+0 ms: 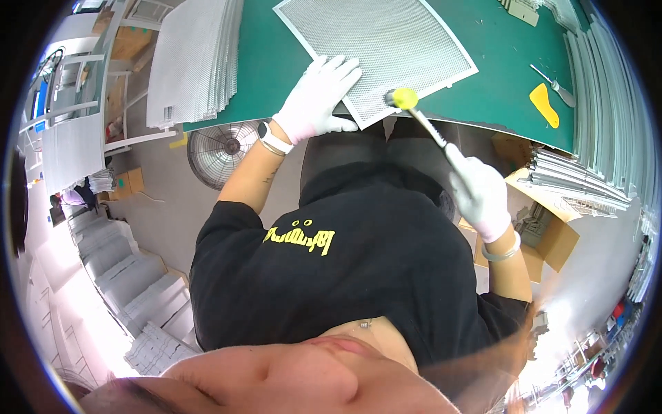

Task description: Assembling metal mesh filters using a rubber mallet and an electric screwdriver.

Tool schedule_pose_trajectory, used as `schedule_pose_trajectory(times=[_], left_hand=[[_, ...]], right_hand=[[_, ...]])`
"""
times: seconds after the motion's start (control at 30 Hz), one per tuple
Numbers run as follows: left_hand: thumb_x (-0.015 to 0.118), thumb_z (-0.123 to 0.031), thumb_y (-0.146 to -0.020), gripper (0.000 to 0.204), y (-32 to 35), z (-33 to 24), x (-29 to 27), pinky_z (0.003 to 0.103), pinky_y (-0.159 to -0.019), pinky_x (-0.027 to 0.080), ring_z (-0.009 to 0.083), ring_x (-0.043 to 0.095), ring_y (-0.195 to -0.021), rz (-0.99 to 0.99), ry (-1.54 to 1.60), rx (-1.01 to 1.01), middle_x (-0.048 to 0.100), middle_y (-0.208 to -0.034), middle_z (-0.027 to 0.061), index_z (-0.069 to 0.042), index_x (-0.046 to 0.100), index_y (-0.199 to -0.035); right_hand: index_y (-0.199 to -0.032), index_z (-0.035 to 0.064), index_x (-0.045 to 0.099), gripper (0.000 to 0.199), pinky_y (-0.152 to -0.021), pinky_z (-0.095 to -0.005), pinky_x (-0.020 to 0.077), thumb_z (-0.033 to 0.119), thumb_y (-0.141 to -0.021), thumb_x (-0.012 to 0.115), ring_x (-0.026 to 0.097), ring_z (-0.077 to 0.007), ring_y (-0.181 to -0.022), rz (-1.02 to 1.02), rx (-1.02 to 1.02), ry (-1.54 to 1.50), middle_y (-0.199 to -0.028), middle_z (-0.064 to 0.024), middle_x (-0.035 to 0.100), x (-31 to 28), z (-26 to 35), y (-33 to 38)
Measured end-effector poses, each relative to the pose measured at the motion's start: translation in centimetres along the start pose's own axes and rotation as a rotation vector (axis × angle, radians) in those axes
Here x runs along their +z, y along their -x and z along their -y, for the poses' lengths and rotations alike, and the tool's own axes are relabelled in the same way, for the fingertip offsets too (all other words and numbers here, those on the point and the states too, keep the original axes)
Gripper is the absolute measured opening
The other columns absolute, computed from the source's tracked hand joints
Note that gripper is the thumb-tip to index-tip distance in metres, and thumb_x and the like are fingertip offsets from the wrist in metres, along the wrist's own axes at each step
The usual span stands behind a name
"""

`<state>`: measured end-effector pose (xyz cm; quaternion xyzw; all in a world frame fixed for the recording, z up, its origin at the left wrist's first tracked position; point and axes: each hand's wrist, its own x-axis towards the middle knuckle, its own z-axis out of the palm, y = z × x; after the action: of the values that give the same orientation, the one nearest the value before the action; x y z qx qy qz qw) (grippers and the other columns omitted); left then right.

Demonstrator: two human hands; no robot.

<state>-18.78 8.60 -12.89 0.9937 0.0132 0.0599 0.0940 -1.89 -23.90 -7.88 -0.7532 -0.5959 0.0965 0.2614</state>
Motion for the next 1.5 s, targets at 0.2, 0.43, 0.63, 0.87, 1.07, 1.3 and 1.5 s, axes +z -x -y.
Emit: schedule_pose_trajectory(times=[0.2, 0.43, 0.63, 0.87, 1.07, 1.3, 1.5], left_hand=[[0.081, -0.049, -0.071, 0.093, 0.0, 0.0, -0.1, 0.05, -0.121, 0.027, 0.0334, 0.041, -0.142, -0.032, 0.01, 0.011, 0.045, -0.153, 0.0146, -0.003, 0.046, -0.145], [0.079, -0.05, -0.073, 0.091, 0.1, 0.1, 0.3, 0.05, -0.121, 0.027, 0.0332, 0.041, -0.141, -0.093, 0.053, 0.03, 0.045, -0.152, 0.0145, -0.004, 0.047, -0.144], [0.079, -0.05, -0.074, 0.087, 0.0, 0.0, 0.6, 0.05, -0.12, 0.027, 0.0326, 0.042, -0.141, -0.1, 0.028, 0.012, 0.047, -0.151, 0.013, -0.005, 0.05, -0.142], [0.08, -0.037, -0.073, 0.067, 0.6, -0.5, 0.9, 0.048, -0.115, 0.036, 0.0296, 0.05, -0.133, -0.188, 0.03, 0.064, 0.057, -0.14, 0.0087, -0.01, 0.061, -0.131], [0.081, -0.023, -0.071, 0.044, 1.1, -1.7, 1.9, 0.047, -0.105, 0.046, 0.0265, 0.062, -0.114, -0.352, 0.149, 0.197, 0.069, -0.116, 0.0041, -0.009, 0.072, -0.111], [0.082, -0.025, -0.071, 0.031, 1.2, -2.5, 1.6, 0.048, -0.106, 0.044, 0.0265, 0.061, -0.116, -0.29, 0.287, 0.181, 0.069, -0.113, 0.0042, -0.01, 0.071, -0.096], [0.083, -0.025, -0.071, 0.024, 1.1, -3.4, 2.2, 0.051, -0.109, 0.04, 0.0259, 0.061, -0.117, -0.313, 0.319, 0.116, 0.069, -0.111, 0.0034, -0.011, 0.07, -0.087]], right_hand=[[-0.129, 0.0024, 0.064, 0.049, -0.055, -0.0377, 0.0453, 0.001, -0.08, 0.068, 0.056, -0.0255, -0.058, 0.21, -0.108, 0.154, -0.073, -0.0085, 0.058, 1.9, 2.5, -0.8], [-0.136, 0.0099, 0.062, 0.051, -0.055, -0.0371, 0.0457, 0.004, -0.086, 0.067, 0.056, -0.0238, -0.058, 0.057, -0.096, 0.05, -0.071, -0.0078, 0.053, 2.5, 2.0, -0.9], [-0.137, 0.0106, 0.062, 0.05, -0.055, -0.0359, 0.0456, 0.004, -0.087, 0.066, 0.055, -0.0242, -0.057, 0.123, -0.043, 0.122, -0.071, -0.0078, 0.052, 2.1, 2.1, -0.9], [-0.139, 0.0084, 0.06, 0.052, -0.061, -0.0368, 0.0497, 0.003, -0.087, 0.064, 0.06, -0.028, -0.063, 0.06, 0.074, -0.049, -0.079, -0.0116, 0.06, 2.0, 1.5, -1.0], [-0.144, -0.0033, 0.05, 0.051, -0.109, -0.0342, 0.0437, 0.001, -0.093, 0.055, 0.058, -0.0308, -0.13, -0.039, 0.454, -0.328, -0.142, -0.0236, 0.057, 2.9, -1.0, 0.6], [-0.146, -0.0035, 0.048, 0.053, -0.106, -0.0344, 0.0455, 0.003, -0.094, 0.056, 0.06, -0.0292, -0.127, -0.094, 0.467, -0.33, -0.141, -0.0232, 0.058, 3.8, -2.2, 1.5], [-0.149, -0.0019, 0.044, 0.053, -0.092, -0.0286, 0.0508, 0.002, -0.097, 0.055, 0.063, -0.0154, -0.099, -0.145, 0.621, -0.472, -0.133, -0.0177, 0.063, 3.7, -2.5, 1.2]])
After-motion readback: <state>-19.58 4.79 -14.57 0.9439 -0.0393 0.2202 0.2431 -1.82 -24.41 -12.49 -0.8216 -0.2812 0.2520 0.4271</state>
